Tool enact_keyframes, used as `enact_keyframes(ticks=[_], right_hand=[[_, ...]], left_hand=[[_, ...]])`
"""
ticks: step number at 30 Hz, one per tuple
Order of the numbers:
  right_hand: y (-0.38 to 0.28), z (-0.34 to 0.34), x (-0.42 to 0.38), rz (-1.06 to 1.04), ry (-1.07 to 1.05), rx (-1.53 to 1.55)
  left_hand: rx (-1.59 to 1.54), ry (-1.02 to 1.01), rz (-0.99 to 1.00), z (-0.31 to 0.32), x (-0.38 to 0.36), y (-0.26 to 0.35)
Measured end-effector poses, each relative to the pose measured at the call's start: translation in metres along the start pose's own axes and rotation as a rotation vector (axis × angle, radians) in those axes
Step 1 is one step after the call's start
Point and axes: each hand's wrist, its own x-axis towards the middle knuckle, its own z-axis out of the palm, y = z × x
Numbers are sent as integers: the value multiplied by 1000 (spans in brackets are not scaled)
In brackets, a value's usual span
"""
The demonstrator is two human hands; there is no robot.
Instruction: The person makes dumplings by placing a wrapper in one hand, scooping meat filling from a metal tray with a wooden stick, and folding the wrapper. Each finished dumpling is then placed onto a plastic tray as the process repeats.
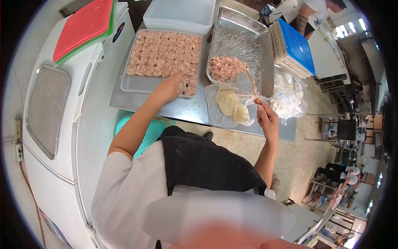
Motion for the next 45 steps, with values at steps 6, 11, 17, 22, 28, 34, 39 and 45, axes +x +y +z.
enact_keyframes(ticks=[6, 11, 17, 22, 28, 34, 39, 45], right_hand=[[-3, -3, -12, 29, 44, -5], [18, 0, -13, 59, 26, -6], [5, -13, 33, -105, -22, -355], [-4, -24, 117, -487, -241, -1019], [58, 14, 178, -588, -375, -1038], [85, -8, 200, -370, -792, -728], [50, -44, 217, -423, -873, -528], [60, -37, 192, -685, -759, -951]], left_hand=[[-223, -126, -225, -25, -7, -2], [-182, -60, -258, -9, -6, 5], [-226, -2, -244, 2, -11, 7], [-193, 37, -375, 9, 12, -22], [-209, 203, -354, 16, 8, -15], [65, 558, -151, 31, 14, 109], [-191, 291, 63, 108, 31, 177], [-86, 189, -17, 136, 40, 181]])
